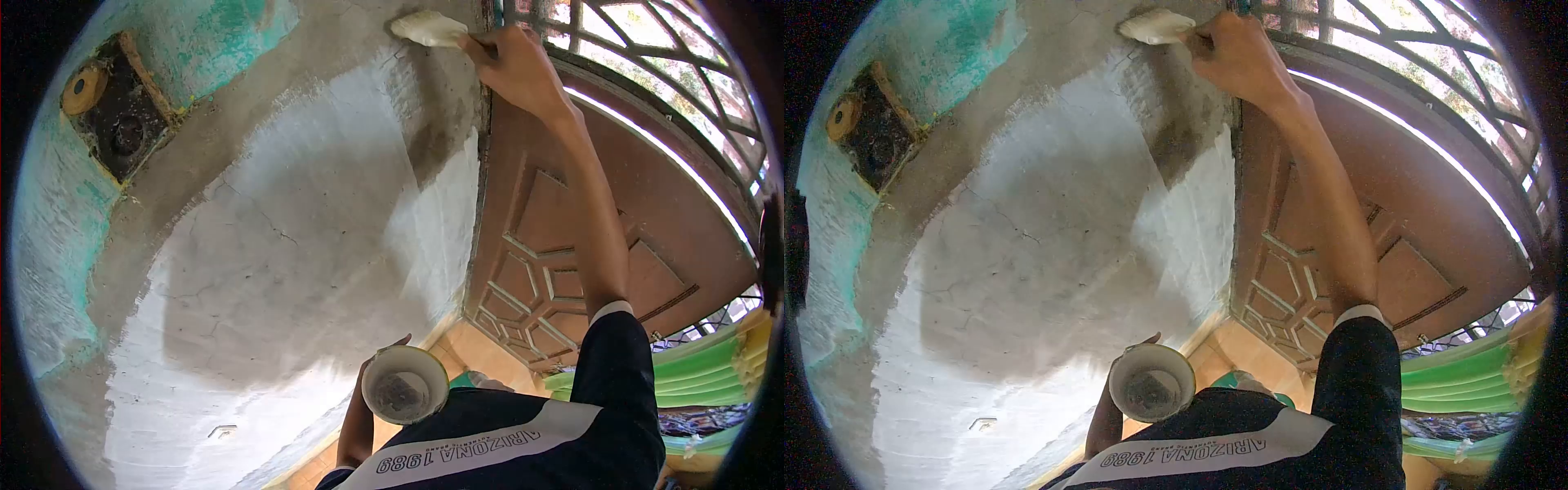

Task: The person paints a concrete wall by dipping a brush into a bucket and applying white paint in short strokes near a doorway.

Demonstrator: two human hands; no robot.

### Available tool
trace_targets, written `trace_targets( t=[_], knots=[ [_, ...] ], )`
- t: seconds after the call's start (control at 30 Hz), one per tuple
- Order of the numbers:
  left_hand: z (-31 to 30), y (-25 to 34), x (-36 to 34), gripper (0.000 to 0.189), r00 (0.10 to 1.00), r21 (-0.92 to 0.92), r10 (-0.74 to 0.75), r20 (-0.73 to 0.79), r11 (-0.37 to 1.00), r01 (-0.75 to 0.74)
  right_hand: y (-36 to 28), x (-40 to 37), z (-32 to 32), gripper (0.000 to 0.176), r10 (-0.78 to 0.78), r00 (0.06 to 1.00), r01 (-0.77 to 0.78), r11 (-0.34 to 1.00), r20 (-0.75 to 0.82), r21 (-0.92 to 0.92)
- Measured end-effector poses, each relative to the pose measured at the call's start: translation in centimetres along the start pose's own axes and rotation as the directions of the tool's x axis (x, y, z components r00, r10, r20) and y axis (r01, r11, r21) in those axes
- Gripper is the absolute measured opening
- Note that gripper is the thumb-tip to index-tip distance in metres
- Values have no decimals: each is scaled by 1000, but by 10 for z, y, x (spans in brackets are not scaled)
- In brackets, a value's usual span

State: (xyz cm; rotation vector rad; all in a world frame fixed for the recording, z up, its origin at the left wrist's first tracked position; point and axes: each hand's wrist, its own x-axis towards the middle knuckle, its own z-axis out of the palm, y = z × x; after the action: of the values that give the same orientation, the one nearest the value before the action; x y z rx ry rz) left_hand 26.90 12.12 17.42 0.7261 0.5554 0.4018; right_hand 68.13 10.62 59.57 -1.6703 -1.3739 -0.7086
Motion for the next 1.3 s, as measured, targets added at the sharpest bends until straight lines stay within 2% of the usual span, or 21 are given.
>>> trace_targets(
  t=[0.03, 0.1, 0.13, 0.2, 0.33, 0.4, 0.43, 0.53, 0.6, 0.63, 0.7, 0.83, 0.9, 0.93, 1.0, 1.03, 1.1, 1.13, 1.2, 1.23, 1.3],
  knots=[
    [0, 0, 1, 43, 1000, 1, -2, -2, 1000, 2, 5, 1, 7, 26, 1, 1000, -1, 1000, 1, 1],
    [2, -1, 2, 43, 1000, 3, -4, -4, 1000, 4, 14, 4, 25, 27, -148, 972, 165, 983, 184, -84],
    [2, 0, 3, 43, 1000, 5, -6, -5, 1000, 6, 13, 3, 23, 27, -146, 972, 164, 983, 184, -84],
    [3, -1, 4, 43, 1000, 6, -7, -7, 1000, 7, 2, 0, 12, 26, -148, 940, 173, 983, 308, -56],
    [1, 2, 4, 43, 1000, 14, -5, -14, 1000, 5, 6, 0, -6, 24, -222, 922, 254, 965, 316, -61],
    [1, 1, 4, 43, 1000, 13, -2, -17, 1000, 2, 10, 1, 2, 21, -143, 986, 152, 982, 86, -115],
    [1, 2, 4, 43, 1000, 14, 0, -19, 1000, 1, 10, 0, 8, 21, -144, 986, 153, 982, 86, -113],
    [0, 3, 5, 43, 1000, 19, 0, -22, 1000, 0, 7, -4, 14, 20, -187, 966, 205, 974, 177, -92],
    [-1, 3, 7, 43, 1000, 20, -1, -21, 1000, 1, 3, -5, 6, 24, -137, 936, 171, 982, 325, -78],
    [-1, 3, 7, 43, 1000, 20, -1, -22, 1000, 2, 5, -3, 1, 24, -137, 935, 171, 982, 326, -77],
    [-3, 4, 7, 43, 1000, 23, -2, -26, 1000, 2, 13, 1, -7, 24, -119, 981, 139, 981, 151, -134],
    [-2, 3, 8, 43, 1000, 23, -5, -29, 1000, 6, 12, 2, 17, 17, -109, 992, 121, 968, 69, -220],
    [-2, 4, 9, 43, 1000, 28, -10, -27, 1000, 11, 3, -7, 28, 17, -300, 944, 324, 921, 133, -218],
    [-1, 3, 10, 43, 1000, 28, -11, -26, 1000, 12, 3, -6, 21, 17, -301, 944, 324, 920, 134, -220],
    [-1, 2, 11, 43, 1000, 27, -15, -25, 1000, 16, 5, -2, 0, 20, -208, 942, 232, 971, 264, -60],
    [0, 2, 12, 43, 1000, 27, -16, -23, 1000, 17, 10, -1, -3, 20, -208, 942, 232, 971, 265, -63],
    [0, 2, 14, 43, 1000, 26, -16, -20, 1000, 17, 19, 4, -6, 21, -81, 981, 117, 971, 176, -210],
    [0, 2, 14, 43, 1000, 26, -16, -20, 1000, 17, 17, 6, -2, 21, -82, 981, 119, 971, 177, -210],
    [0, 2, 14, 43, 1000, 28, -20, -20, 999, 20, 10, 7, 10, 21, -211, 972, 229, 949, 101, -219],
    [-1, 2, 14, 43, 1000, 28, -22, -19, 999, 23, 9, 8, 16, 21, -210, 972, 228, 948, 102, -220],
    [-1, 1, 14, 43, 1000, 25, -23, -20, 999, 23, 6, 10, 25, 24, -397, 903, 421, 894, 162, -153]
  ],
)
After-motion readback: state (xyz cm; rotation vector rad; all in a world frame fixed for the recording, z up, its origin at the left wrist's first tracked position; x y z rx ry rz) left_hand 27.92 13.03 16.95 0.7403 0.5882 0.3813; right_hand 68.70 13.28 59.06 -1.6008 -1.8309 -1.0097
